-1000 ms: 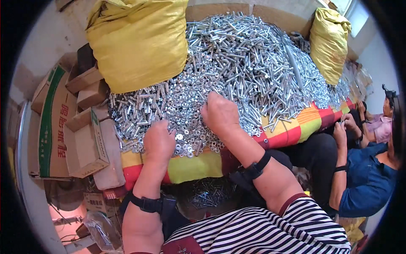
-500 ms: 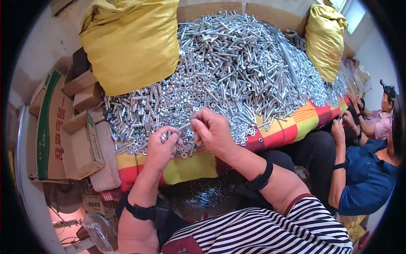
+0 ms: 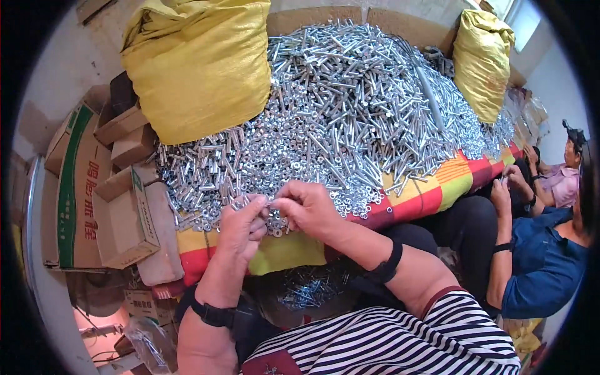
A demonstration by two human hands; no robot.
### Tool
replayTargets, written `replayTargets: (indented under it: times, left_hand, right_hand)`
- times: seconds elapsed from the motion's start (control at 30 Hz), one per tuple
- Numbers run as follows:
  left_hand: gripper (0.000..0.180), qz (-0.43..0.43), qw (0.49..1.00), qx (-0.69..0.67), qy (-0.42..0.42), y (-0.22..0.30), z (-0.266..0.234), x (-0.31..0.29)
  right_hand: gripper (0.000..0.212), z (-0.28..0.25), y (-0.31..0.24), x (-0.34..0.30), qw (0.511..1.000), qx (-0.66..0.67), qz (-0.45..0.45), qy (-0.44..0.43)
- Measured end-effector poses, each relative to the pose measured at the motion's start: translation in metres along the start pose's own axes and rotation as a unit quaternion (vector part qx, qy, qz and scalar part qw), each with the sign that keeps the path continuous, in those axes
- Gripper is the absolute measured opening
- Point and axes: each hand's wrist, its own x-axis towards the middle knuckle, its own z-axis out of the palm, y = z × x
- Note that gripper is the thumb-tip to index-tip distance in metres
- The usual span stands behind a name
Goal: Manually assemble washers onto metal bolts from a large pile of components.
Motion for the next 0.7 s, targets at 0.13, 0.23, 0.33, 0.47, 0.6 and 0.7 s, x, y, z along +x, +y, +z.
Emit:
replayTargets:
  times: [0.13, 0.23, 0.33, 0.47, 0.6, 0.7]
  left_hand:
    - [0.018, -0.048, 0.986, -0.147, -0.058, -0.008, -0.012, 0.005]
    - [0.021, -0.006, 0.99, -0.138, -0.006, 0.007, -0.005, 0.012]
    - [0.018, 0.082, 0.996, -0.033, 0.032, 0.025, -0.023, 0.022]
    - [0.018, 0.296, 0.853, 0.386, 0.187, 0.034, -0.027, 0.032]
    - [0.02, 0.261, 0.692, 0.631, 0.234, 0.023, -0.02, 0.038]
    - [0.018, 0.36, 0.641, 0.64, 0.222, 0.017, -0.014, 0.035]
  right_hand:
    - [0.02, 0.001, 0.005, 0.013, 0.939, -0.27, -0.213, -0.02]
    - [0.009, -0.017, 0.003, 0.036, 0.874, -0.424, -0.205, 0.119]
    - [0.005, -0.037, 0.003, 0.049, 0.798, -0.55, -0.198, 0.147]
    - [0.005, -0.029, -0.003, 0.046, 0.769, -0.601, -0.182, 0.118]
    - [0.008, -0.035, -0.007, 0.041, 0.768, -0.608, -0.176, 0.098]
    - [0.007, -0.038, -0.003, 0.039, 0.779, -0.588, -0.194, 0.094]
